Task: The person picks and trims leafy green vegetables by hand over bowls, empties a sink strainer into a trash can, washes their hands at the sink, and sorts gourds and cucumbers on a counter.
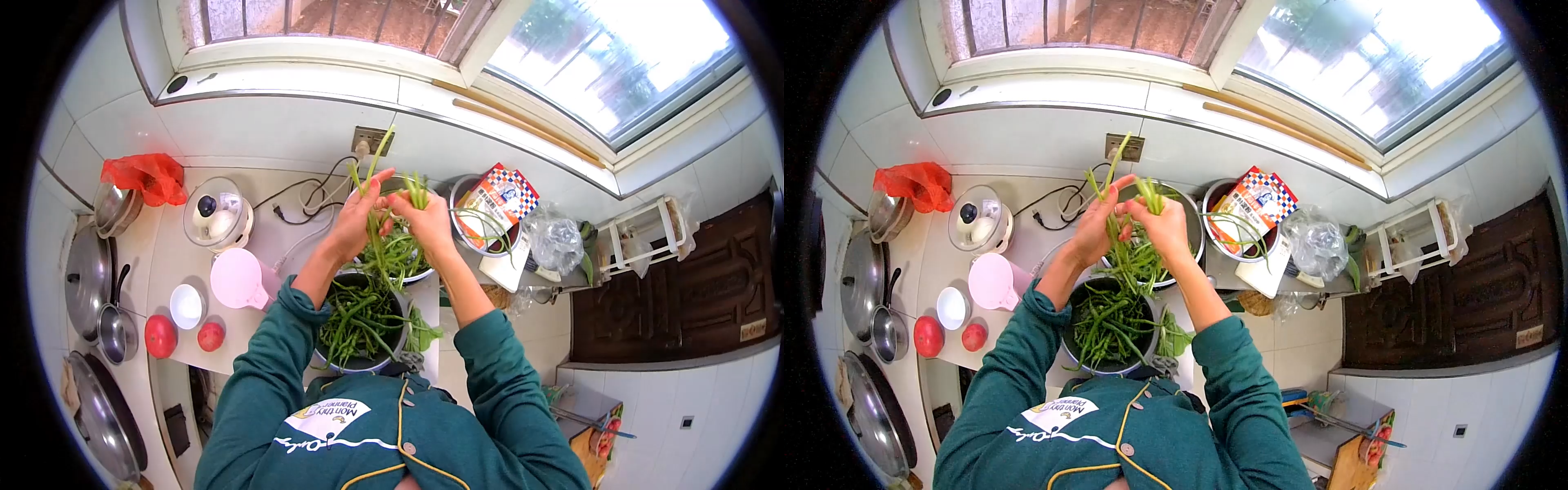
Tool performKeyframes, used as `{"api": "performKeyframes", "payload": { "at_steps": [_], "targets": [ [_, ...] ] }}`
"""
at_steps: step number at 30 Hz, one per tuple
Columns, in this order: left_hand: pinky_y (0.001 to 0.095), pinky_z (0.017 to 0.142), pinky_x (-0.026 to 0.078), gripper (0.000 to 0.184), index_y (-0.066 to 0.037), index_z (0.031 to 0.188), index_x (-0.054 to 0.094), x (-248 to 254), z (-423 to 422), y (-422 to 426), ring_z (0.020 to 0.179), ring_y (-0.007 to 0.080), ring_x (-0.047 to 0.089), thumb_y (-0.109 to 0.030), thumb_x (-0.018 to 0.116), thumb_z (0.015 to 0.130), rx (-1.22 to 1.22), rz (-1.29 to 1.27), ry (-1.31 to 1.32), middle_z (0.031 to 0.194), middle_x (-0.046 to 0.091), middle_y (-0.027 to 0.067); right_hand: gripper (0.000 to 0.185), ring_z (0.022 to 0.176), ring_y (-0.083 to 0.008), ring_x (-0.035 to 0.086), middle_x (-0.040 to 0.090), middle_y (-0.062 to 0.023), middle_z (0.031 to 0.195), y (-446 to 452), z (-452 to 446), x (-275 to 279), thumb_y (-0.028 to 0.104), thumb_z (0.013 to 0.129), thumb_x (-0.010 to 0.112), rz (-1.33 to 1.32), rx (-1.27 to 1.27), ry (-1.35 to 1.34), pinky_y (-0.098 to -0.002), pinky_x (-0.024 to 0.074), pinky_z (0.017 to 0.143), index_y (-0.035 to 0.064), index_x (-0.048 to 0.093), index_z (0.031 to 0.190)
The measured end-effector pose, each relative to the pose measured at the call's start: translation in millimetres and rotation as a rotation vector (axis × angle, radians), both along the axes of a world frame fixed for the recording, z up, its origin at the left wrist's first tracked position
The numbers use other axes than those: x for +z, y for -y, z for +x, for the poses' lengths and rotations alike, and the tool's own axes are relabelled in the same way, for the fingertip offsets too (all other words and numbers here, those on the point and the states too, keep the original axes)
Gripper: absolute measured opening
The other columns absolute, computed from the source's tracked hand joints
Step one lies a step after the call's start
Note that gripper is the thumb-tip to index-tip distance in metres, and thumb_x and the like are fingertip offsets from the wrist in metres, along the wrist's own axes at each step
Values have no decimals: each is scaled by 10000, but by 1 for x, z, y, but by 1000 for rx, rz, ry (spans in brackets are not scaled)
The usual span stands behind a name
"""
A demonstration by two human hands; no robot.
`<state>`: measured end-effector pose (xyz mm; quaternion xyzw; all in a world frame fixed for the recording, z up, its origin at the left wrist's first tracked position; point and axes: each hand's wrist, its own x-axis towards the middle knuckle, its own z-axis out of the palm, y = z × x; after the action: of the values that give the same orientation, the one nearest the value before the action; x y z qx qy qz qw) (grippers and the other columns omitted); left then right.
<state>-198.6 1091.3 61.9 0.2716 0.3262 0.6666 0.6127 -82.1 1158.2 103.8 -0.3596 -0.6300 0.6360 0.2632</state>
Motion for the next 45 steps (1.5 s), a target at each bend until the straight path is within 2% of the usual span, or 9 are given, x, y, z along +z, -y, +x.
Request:
{"api": "performKeyframes", "payload": {
  "at_steps": [9, 19, 25, 27, 30, 36, 37, 44, 45],
  "targets": [
    [201, 444, 252, 326, -63, 821, 529, -19, 12, 1, 480, 46, 303, -343, 408, 934, 153, -7, -350, 560, 348, -56, 206, 466, -32, 287, 370, 66, 612, -18, -10, 9, 231, 818, 636, -68, -204, -266, -200, 239, 418, 49, 540, 836],
    [214, 441, 273, 304, -77, 788, 509, -38, 13, -9, 489, 59, 345, -344, 447, 918, 229, 47, -336, 562, 377, -54, 291, 460, -55, 293, 332, 52, 554, -20, -7, -8, 339, 891, 509, -125, -108, -174, -213, 263, 435, 69, 480, 787],
    [215, 437, 280, 252, -58, 819, 506, -33, -4, -5, 474, 66, 349, -297, 499, 901, 253, -14, -786, 556, 376, -71, 352, 489, -66, 367, 413, 12, 621, -31, -1, -12, 406, 890, 479, -61, -218, -191, -225, 322, 446, 66, 477, 799],
    [207, 461, 289, 249, -48, 856, 511, -29, -4, -3, 494, 64, 331, -287, 470, 913, 134, -69, -187, 572, 354, -64, 356, 486, -69, 376, 416, 11, 620, -31, -5, -16, 412, 889, 476, -83, -225, -239, -229, 331, 447, 67, 472, 801],
    [213, 532, 317, 245, -27, 931, 511, -30, -3, -7, 557, 68, 338, -255, 420, 934, 203, -46, 32, 626, 355, -38, 360, 483, -74, 403, 425, 8, 619, -23, -2, -8, 423, 887, 473, -175, -174, -330, -230, 348, 451, 70, 472, 813],
    [254, 711, 424, 322, -1, 1160, 449, -32, -19, -6, 768, 120, 526, -230, 376, 946, 261, 49, 198, 830, 570, 29, 242, 449, -69, 401, 415, 32, 577, -25, 12, -2, 301, 864, 553, -194, 29, -232, -213, 345, 426, 76, 490, 799],
    [310, 860, 430, 359, -2, 1228, 398, -30, -25, -6, 996, 183, 533, -222, 363, 948, 177, 94, 244, 1075, 561, 102, 211, 436, -61, 395, 421, 41, 564, -22, 11, -2, 259, 838, 602, -51, 13, -13, -207, 337, 414, 67, 518, 817],
    [356, 983, 358, 394, -69, 1309, 316, 0, -10, -12, 1173, 228, 415, -243, 315, 956, -12, 231, 346, 1294, 397, 128, 197, 464, -26, 420, 500, 41, 613, -18, -9, -43, 194, 755, 683, 532, 115, 114, -194, 308, 395, 41, 576, 816],
    [354, 984, 357, 406, -74, 1320, 303, 4, -9, -11, 1171, 225, 418, -254, 313, 956, 6, 227, 349, 1308, 383, 129, 179, 450, -30, 407, 508, 36, 616, -10, -8, -25, 187, 769, 671, 283, 70, 126, -191, 301, 393, 39, 592, 833]
  ]
}}
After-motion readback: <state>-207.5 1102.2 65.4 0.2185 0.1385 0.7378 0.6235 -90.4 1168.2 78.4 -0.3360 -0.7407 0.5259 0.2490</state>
